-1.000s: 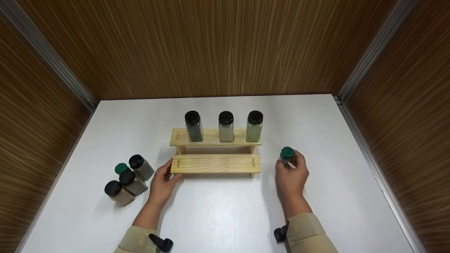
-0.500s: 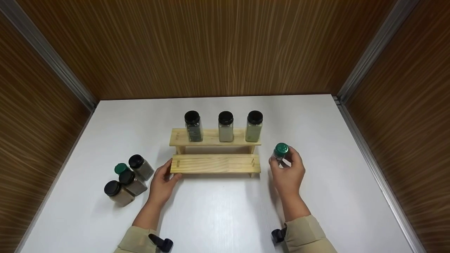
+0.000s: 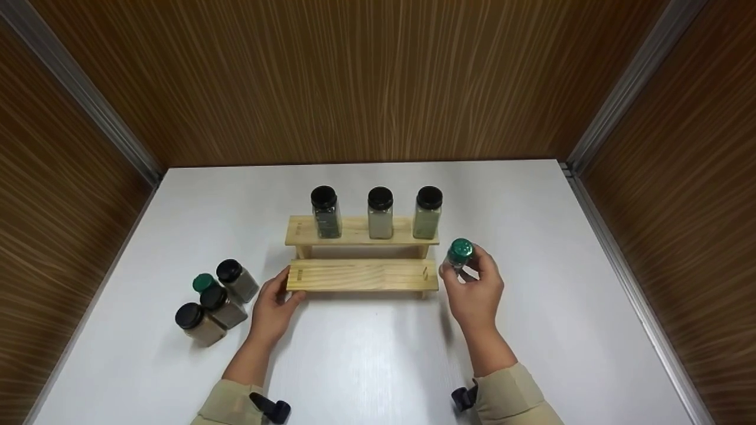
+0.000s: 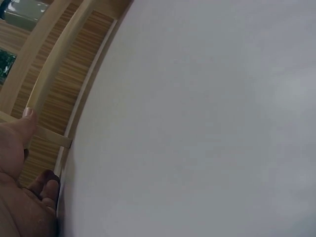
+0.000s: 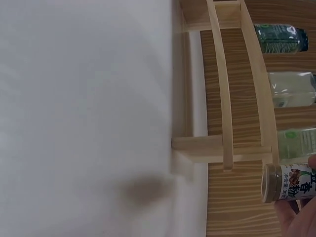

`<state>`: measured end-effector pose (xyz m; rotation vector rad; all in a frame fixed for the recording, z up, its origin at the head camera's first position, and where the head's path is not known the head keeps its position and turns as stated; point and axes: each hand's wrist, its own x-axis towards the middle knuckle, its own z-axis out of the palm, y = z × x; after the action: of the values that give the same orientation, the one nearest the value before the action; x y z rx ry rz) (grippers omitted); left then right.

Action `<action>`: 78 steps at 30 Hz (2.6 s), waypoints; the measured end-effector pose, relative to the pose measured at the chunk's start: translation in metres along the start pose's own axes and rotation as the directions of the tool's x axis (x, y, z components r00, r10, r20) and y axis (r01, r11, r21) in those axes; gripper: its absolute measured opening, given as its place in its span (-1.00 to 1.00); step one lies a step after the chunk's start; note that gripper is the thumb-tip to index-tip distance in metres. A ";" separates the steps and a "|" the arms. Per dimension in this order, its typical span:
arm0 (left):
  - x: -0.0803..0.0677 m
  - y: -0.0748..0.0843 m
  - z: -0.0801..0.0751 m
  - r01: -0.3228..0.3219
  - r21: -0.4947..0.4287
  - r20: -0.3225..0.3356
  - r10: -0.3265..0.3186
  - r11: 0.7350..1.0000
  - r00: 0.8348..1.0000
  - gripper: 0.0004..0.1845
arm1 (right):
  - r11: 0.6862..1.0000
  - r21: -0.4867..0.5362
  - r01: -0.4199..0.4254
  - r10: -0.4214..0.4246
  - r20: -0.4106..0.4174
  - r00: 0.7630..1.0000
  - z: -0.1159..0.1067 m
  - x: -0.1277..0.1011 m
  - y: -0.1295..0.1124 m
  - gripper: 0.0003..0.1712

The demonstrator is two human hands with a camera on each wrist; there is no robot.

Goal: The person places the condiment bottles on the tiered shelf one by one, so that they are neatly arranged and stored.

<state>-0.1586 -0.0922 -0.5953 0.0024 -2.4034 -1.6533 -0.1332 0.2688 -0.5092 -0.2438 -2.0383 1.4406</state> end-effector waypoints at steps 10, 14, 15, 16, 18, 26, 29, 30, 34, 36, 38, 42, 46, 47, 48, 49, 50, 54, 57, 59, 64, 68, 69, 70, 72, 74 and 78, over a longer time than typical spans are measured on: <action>0.000 -0.001 0.000 0.003 -0.003 0.000 -0.003 1.000 1.000 -0.31 | 0.995 0.075 0.068 -0.071 0.041 0.997 0.006 -0.004 -0.013 -0.52; 0.000 0.000 0.000 0.009 -0.015 0.009 -0.009 1.000 1.000 -0.31 | 0.993 0.077 0.084 -0.088 0.053 0.995 0.009 -0.005 -0.016 -0.50; 0.000 0.000 -0.001 0.017 -0.017 0.014 -0.017 1.000 1.000 -0.31 | 0.994 0.062 0.086 -0.089 0.055 0.994 0.010 -0.005 -0.017 -0.50; 0.000 0.001 -0.001 0.027 -0.018 0.018 -0.026 0.999 0.999 -0.31 | 0.995 0.045 0.089 -0.092 0.056 0.994 0.011 -0.006 -0.019 -0.50; 0.000 0.002 -0.001 0.044 -0.011 0.027 -0.044 0.999 0.999 -0.31 | 0.995 0.018 0.098 -0.099 0.061 0.993 0.013 -0.008 -0.026 -0.50; 0.001 0.003 -0.001 0.054 -0.002 0.030 -0.054 0.999 0.998 -0.30 | 0.985 0.024 0.170 -0.172 0.097 0.980 0.018 -0.015 -0.070 -0.55; 0.001 0.003 -0.002 0.046 -0.010 0.031 -0.046 0.999 0.998 -0.30 | 0.983 0.023 0.182 -0.184 0.112 0.977 0.020 -0.013 -0.076 -0.55; 0.001 0.003 -0.002 0.043 -0.010 0.030 -0.043 0.999 0.999 -0.30 | 0.982 0.027 0.186 -0.187 0.116 0.975 0.021 -0.013 -0.077 -0.55; 0.000 0.002 -0.002 0.037 -0.017 0.026 -0.037 0.999 0.999 -0.30 | 0.978 0.047 0.205 -0.210 0.130 0.969 0.028 -0.009 -0.072 -0.53; 0.000 0.002 -0.002 0.030 -0.010 0.020 -0.030 0.999 0.999 -0.31 | 0.975 0.055 0.215 -0.220 0.137 0.966 0.032 -0.006 -0.065 -0.52; 0.000 0.002 -0.001 0.026 -0.006 0.016 -0.025 1.000 1.000 -0.31 | 0.973 0.061 0.224 -0.231 0.151 0.961 0.036 -0.004 -0.058 -0.50; 0.001 0.002 -0.001 0.031 -0.012 0.012 -0.031 0.999 0.999 -0.33 | 0.967 0.105 0.232 -0.249 0.192 0.949 0.043 -0.002 -0.059 -0.50; 0.001 0.002 -0.001 0.027 -0.001 0.011 -0.027 1.000 1.000 -0.33 | 0.955 0.146 0.259 -0.286 0.218 0.933 0.051 -0.002 -0.068 -0.52; 0.001 0.003 -0.001 0.025 -0.001 0.011 -0.025 1.000 1.000 -0.33 | 0.952 0.153 0.266 -0.295 0.222 0.929 0.053 -0.002 -0.070 -0.51; 0.000 0.003 -0.001 0.022 0.000 0.009 -0.022 1.000 1.000 -0.33 | 0.948 0.162 0.273 -0.305 0.225 0.926 0.055 -0.002 -0.072 -0.51; 0.000 0.003 -0.001 0.017 0.002 0.007 -0.017 1.000 1.000 -0.33 | 0.946 0.167 0.279 -0.313 0.229 0.922 0.058 -0.002 -0.074 -0.50; 0.000 0.004 -0.001 0.013 0.004 0.005 -0.013 1.000 1.000 -0.33 | 0.943 0.175 0.284 -0.320 0.233 0.918 0.060 -0.002 -0.076 -0.49; 0.000 0.003 0.000 0.010 0.009 -0.006 -0.010 1.000 1.000 -0.33 | 0.933 0.212 0.290 -0.340 0.261 0.903 0.069 -0.001 -0.083 -0.42; 0.001 0.003 0.000 0.006 0.012 -0.010 -0.005 1.000 1.000 -0.33 | 0.928 0.238 0.285 -0.348 0.289 0.892 0.074 -0.001 -0.088 -0.34; 0.001 0.004 0.000 0.007 0.008 -0.009 -0.007 1.000 1.000 -0.33 | 0.926 0.243 0.290 -0.357 0.306 0.882 0.078 -0.001 -0.091 -0.29; -0.001 0.004 -0.001 0.007 0.012 -0.006 -0.007 1.000 1.000 -0.32 | 0.921 0.243 0.305 -0.377 0.350 0.858 0.086 -0.002 -0.097 -0.28; -0.001 0.003 0.000 -0.011 0.017 -0.002 0.011 1.000 1.000 -0.32 | 0.922 0.248 0.296 -0.374 0.381 0.846 0.094 -0.002 -0.102 -0.32; -0.001 0.003 -0.001 -0.022 0.014 -0.003 0.022 1.000 1.000 -0.32 | 0.924 0.242 0.296 -0.372 0.387 0.844 0.096 -0.002 -0.104 -0.33; -0.002 0.003 0.000 -0.022 0.012 -0.002 0.022 1.000 1.000 -0.32 | 0.925 0.239 0.294 -0.369 0.393 0.842 0.098 -0.002 -0.106 -0.34; -0.002 0.003 0.000 -0.009 -0.006 0.005 0.009 1.000 1.000 -0.32 | 0.928 0.230 0.293 -0.366 0.407 0.837 0.102 -0.002 -0.110 -0.36; -0.003 0.004 0.000 0.010 -0.034 0.019 -0.009 0.999 1.000 -0.32 | 0.929 0.225 0.295 -0.365 0.416 0.833 0.105 -0.002 -0.114 -0.38; -0.004 0.006 0.001 0.067 -0.092 0.056 -0.062 0.993 0.997 -0.31 | 0.924 0.225 0.309 -0.379 0.420 0.825 0.113 -0.001 -0.120 -0.41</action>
<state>-0.1544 -0.0887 -0.5904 0.0206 -2.3848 -1.8163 -0.1747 0.1332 -0.4248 0.5593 -2.1696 1.4986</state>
